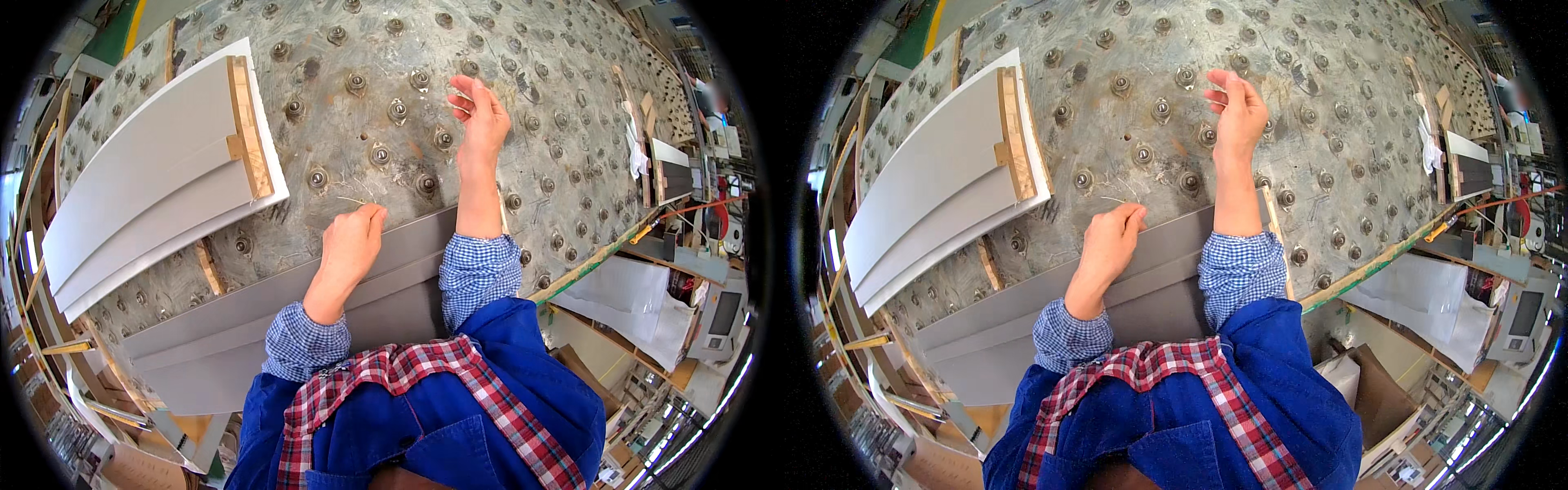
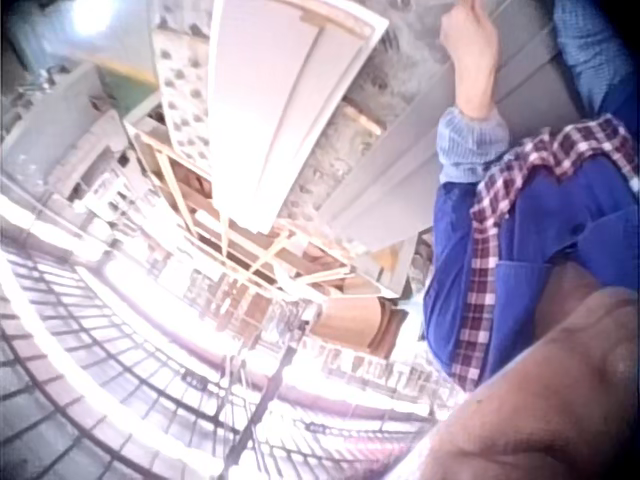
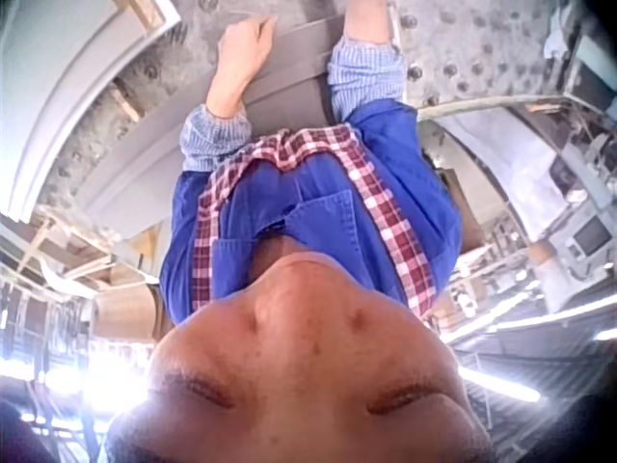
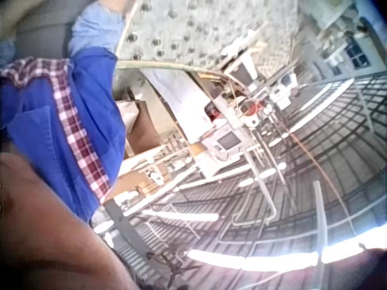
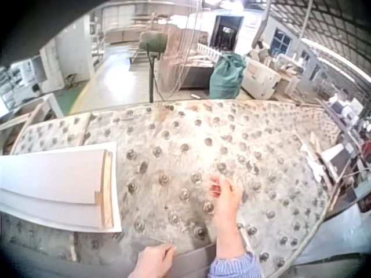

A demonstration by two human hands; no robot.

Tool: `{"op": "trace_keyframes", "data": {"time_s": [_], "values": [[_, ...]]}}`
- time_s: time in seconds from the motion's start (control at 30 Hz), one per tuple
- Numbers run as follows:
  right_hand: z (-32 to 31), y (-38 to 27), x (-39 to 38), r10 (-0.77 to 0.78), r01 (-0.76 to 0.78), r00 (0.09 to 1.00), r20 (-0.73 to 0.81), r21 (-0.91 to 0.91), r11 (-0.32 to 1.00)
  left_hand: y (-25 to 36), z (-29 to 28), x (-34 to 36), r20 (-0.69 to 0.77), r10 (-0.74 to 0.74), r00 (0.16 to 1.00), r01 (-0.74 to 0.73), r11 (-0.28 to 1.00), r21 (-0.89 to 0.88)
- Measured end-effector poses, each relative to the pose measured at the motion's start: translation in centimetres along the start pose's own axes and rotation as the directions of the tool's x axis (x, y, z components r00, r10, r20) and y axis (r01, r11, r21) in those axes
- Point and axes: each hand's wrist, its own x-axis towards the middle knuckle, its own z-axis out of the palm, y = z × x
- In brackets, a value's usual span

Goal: The person uses a small metal tool to scrape and smooth the edges of a grey rectangular panel on a perforated workbench. They repeatedly run the tool along the panel's perimeter, flip the panel over to treat the other side, and use a yellow tape measure to check dimensions. The person also uses a wooden stick to assist in aligning the panel during the process.

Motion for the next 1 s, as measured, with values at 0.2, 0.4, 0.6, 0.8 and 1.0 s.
{"op": "trace_keyframes", "data": {"time_s": [0.2,0.4,0.6,0.8,1.0], "values": [[0.1,-0.2,-0.2,0.005,-0.005,0.999,0.033,-0.002,1.000,1.4,0.5,-0.3,-0.032,0.081,0.996,-0.080,0.997,0.017],[0.7,0.2,-0.7,0.003,-0.002,0.997,0.080,-0.016,1.000,2.3,1.9,-0.2,-0.151,0.252,0.956,-0.213,0.949,0.232],[1.0,0.4,-1.0,-0.001,0.005,0.995,0.102,-0.034,0.999,2.2,2.8,0.4,-0.155,0.303,0.940,-0.283,0.949,0.136],[0.9,0.3,-1.1,0.021,-0.014,0.993,0.118,-0.059,0.998,2.3,1.9,0.1,-0.080,0.216,0.973,-0.207,0.972,0.110],[0.8,0.3,-1.1,0.032,-0.023,0.990,0.141,-0.063,0.998,1.7,0.3,-0.5,-0.055,0.190,0.980,-0.185,0.979,0.087]]}}
